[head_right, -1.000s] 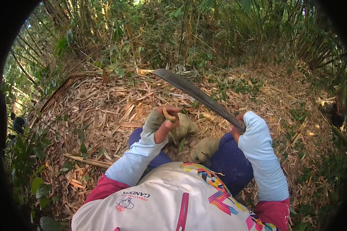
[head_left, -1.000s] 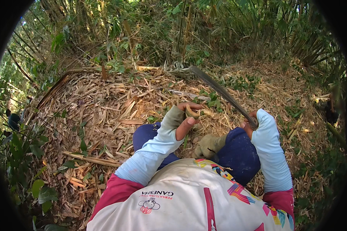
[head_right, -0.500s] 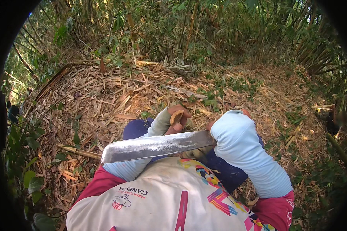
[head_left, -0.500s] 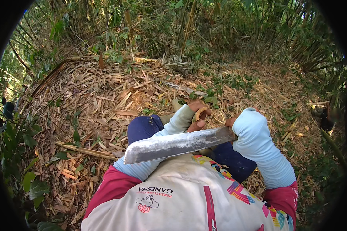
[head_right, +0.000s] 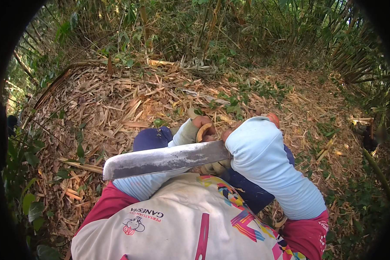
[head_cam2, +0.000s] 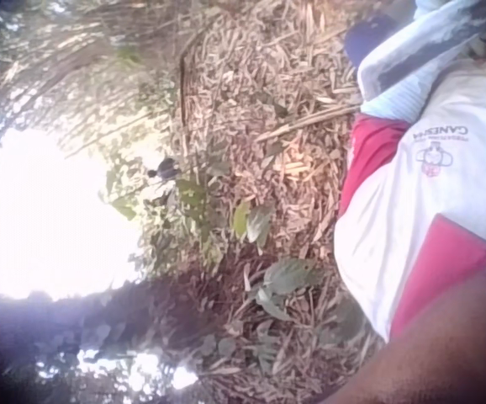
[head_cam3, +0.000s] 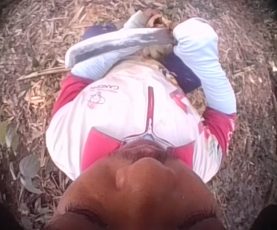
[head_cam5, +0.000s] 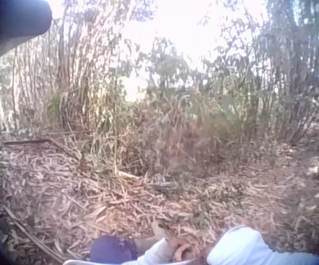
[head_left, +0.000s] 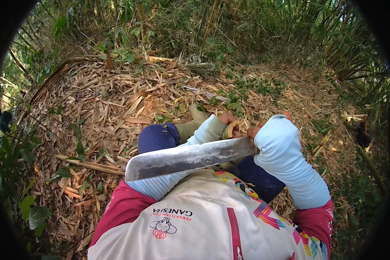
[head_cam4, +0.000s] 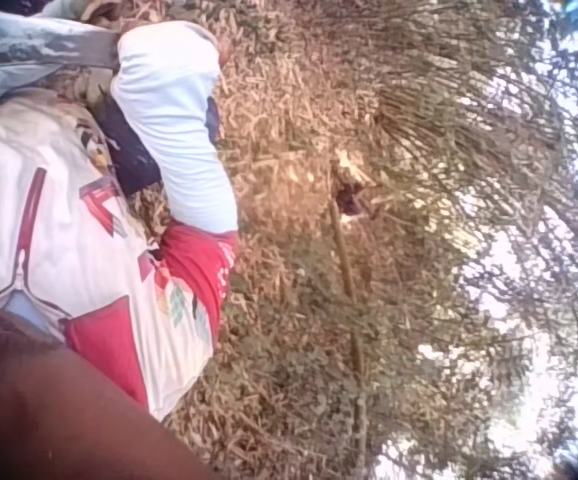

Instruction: The person sits on the forest floor and uses a large machete to split a piece of bamboo. They hold the bamboo with one hand and strike it repeatedly with the machete to separate it into thinner strips.

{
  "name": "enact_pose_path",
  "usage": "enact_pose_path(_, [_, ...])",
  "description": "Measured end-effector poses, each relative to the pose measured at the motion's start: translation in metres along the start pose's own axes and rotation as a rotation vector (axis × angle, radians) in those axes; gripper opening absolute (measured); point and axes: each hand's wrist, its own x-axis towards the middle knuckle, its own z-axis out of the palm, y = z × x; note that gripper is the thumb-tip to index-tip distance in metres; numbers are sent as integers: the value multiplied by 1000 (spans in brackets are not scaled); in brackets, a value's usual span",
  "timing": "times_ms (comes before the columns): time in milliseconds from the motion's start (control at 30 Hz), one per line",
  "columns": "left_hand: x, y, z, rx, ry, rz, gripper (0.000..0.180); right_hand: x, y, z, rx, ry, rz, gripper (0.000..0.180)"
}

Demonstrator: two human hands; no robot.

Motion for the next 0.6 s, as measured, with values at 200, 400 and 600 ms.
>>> enact_pose_path(200, [5,5,-1,100,-21,25,19,1,-2,-4,-7,18,-30,18])
enact_pose_path(400, [0,-2,3,-16,12,17,19,1,-3,-3,-44,25,-29,16])
enact_pose_path(600, [-3,3,5,-118,0,-98,25,0,-5,-5,-39,-15,-2,15])
